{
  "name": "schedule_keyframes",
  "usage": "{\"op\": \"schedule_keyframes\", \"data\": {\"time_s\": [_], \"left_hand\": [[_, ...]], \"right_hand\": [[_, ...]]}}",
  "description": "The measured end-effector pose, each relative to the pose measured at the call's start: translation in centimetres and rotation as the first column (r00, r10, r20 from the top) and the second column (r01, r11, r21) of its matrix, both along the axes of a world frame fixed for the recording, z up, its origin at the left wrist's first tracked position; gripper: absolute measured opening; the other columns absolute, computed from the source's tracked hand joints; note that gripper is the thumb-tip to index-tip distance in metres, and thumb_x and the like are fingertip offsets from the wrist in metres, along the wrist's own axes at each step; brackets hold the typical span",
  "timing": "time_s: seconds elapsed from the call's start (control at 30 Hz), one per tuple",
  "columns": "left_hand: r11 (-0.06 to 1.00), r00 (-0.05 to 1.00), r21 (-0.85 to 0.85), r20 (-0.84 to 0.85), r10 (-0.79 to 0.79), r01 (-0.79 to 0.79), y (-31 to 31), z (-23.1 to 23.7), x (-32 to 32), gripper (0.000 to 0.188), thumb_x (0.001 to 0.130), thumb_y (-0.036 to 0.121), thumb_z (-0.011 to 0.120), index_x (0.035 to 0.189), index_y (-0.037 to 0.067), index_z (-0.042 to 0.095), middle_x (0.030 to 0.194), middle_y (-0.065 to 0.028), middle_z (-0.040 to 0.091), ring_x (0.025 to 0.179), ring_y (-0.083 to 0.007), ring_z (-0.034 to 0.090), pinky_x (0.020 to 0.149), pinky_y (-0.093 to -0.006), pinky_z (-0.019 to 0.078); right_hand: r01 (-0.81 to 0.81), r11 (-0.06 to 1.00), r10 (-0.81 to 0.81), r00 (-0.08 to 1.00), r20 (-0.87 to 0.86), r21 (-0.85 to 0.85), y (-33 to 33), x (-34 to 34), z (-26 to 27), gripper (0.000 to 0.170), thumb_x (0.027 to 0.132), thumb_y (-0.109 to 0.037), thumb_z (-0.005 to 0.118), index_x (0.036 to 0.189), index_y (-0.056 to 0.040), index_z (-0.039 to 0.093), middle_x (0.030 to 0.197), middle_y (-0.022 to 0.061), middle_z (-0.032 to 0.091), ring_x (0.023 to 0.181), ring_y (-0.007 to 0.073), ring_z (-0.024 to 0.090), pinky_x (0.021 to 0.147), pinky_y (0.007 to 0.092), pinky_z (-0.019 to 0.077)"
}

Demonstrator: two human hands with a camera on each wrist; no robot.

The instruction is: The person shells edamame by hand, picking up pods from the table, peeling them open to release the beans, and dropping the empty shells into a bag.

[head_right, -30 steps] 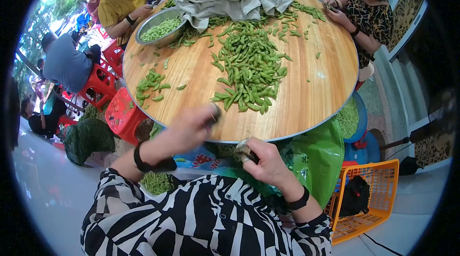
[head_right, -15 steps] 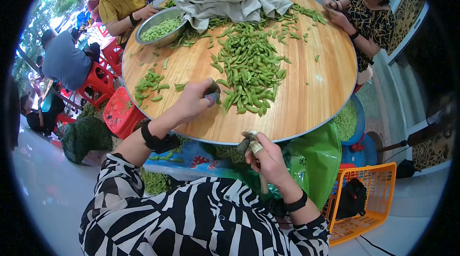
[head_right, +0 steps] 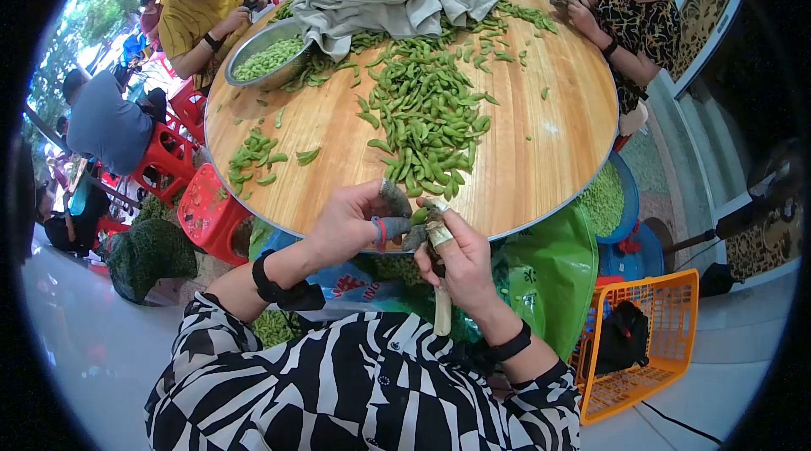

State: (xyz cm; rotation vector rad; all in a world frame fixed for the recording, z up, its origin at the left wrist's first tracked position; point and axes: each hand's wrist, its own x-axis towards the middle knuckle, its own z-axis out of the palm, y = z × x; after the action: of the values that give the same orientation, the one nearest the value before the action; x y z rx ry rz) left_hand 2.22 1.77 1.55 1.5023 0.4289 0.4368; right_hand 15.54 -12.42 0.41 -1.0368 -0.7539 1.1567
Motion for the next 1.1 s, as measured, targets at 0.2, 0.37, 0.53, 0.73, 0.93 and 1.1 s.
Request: {"op": "schedule_keyframes", "data": {"time_s": [0.2,0.37,0.53,0.73,0.93,1.1], "left_hand": [[0.977,1.000,-0.212,-0.013,-0.006,0.003,-0.4,0.7,0.2,0.022,0.085,0.002,0.064,0.106,0.002,0.060,0.088,-0.0031,0.065,0.065,-0.0054,0.055,0.049,-0.0200,0.0425],[0.995,0.999,-0.101,0.035,-0.015,0.018,-0.5,0.3,0.0,0.022,0.085,0.001,0.063,0.106,0.000,0.060,0.093,-0.0036,0.066,0.070,-0.0046,0.055,0.052,-0.0191,0.0431],[0.998,0.995,0.049,0.098,-0.032,0.028,-0.5,-0.7,-0.2,0.021,0.085,0.000,0.062,0.106,0.000,0.060,0.098,-0.0036,0.065,0.077,-0.0053,0.057,0.057,-0.0212,0.0453],[0.988,0.990,-0.120,0.111,-0.087,0.100,0.0,-0.8,0.0,0.022,0.085,0.002,0.063,0.107,0.000,0.060,0.094,-0.0060,0.065,0.075,-0.0097,0.060,0.059,-0.0253,0.0486],[0.707,0.955,-0.645,0.238,-0.174,0.290,0.7,-2.2,0.1,0.026,0.087,0.012,0.065,0.110,0.001,0.059,0.084,-0.0123,0.064,0.061,-0.0158,0.059,0.047,-0.0248,0.0462],[0.553,0.932,-0.750,0.297,-0.208,0.362,0.9,-2.2,0.0,0.027,0.086,0.010,0.065,0.111,0.002,0.059,0.083,-0.0100,0.064,0.062,-0.0171,0.061,0.048,-0.0254,0.0484]], "right_hand": [[-0.050,0.999,0.050,0.997,-0.051,-0.012,-0.6,-0.3,0.2,0.043,0.100,-0.022,0.040,0.139,-0.0035,0.039,0.063,0.0061,0.051,0.044,0.0075,0.040,0.042,0.0184,0.0327],[-0.065,0.998,0.064,0.996,-0.064,-0.012,-0.8,-0.2,0.2,0.044,0.101,-0.023,0.040,0.141,-0.0038,0.036,0.062,0.0060,0.050,0.044,0.0077,0.039,0.042,0.0187,0.0323],[-0.071,0.997,0.070,0.989,-0.133,-0.003,-0.8,0.0,-0.5,0.039,0.100,-0.016,0.041,0.137,-0.0041,0.042,0.065,0.0030,0.050,0.048,0.0062,0.042,0.042,0.0177,0.0316],[0.004,0.999,-0.010,0.992,-0.123,-0.047,-0.6,0.0,0.1,0.037,0.097,-0.009,0.042,0.133,-0.0003,0.047,0.074,0.0034,0.055,0.049,0.0048,0.041,0.041,0.0176,0.0324],[-0.114,0.993,0.114,0.909,-0.401,0.026,-1.0,0.5,0.2,0.039,0.097,-0.010,0.044,0.135,0.0014,0.043,0.096,0.0110,0.060,0.051,0.0064,0.039,0.041,0.0184,0.0346],[-0.147,0.988,0.148,0.843,-0.518,0.044,-0.9,0.8,-0.7,0.039,0.097,-0.012,0.045,0.135,-0.0001,0.043,0.098,0.0126,0.060,0.052,0.0079,0.041,0.041,0.0189,0.0356]]}}
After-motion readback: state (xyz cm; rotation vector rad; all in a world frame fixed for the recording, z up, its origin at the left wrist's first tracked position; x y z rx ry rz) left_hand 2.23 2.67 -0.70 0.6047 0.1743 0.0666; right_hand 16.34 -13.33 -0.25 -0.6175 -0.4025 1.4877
